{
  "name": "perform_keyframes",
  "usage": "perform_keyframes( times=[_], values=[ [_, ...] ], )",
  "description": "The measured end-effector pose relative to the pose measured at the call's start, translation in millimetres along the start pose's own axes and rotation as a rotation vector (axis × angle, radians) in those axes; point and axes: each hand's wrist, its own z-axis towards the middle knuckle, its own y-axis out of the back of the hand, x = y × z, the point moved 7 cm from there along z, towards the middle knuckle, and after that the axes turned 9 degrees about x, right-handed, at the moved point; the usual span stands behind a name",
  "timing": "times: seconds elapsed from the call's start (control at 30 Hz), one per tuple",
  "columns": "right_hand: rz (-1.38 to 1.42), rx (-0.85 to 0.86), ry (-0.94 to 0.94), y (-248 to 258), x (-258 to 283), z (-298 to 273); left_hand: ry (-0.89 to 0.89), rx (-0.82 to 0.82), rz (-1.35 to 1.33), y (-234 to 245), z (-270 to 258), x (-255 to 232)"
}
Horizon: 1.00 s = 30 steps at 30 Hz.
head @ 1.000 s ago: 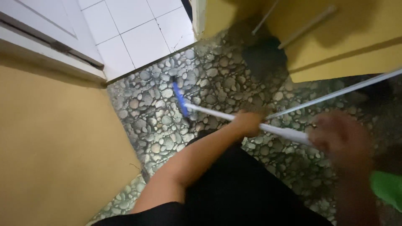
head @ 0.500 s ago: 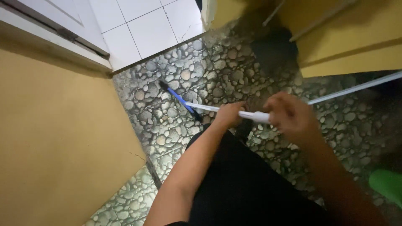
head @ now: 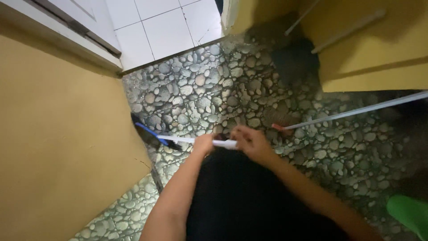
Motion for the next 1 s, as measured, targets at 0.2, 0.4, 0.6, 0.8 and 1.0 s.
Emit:
perform_keyframes(
  times=[0.2, 0.4, 0.6, 0.8, 1.0],
  values=[
    [-0.189, -0.258, 0.004, 107, 63, -64, -0.304, -0.232, -0.080, 52, 2, -167],
    [-0.074, -0.429, 0.020, 180, 50, -136, -0.529, -0.217, -0.017, 60, 7, -268],
    [-0.081, -0.184, 0.062, 144, -12, -114, -0.183, -0.054, 0.166, -18, 32, -179],
    [-0.349, -0.261, 0.585, 130, -30, -149, -0.164, -0.204, -0.019, -71, 22, -181],
    [-0.094, -0.423, -0.041, 226, -25, -209, -0.554, -0.144, -0.076, -44, 29, -341]
  ],
)
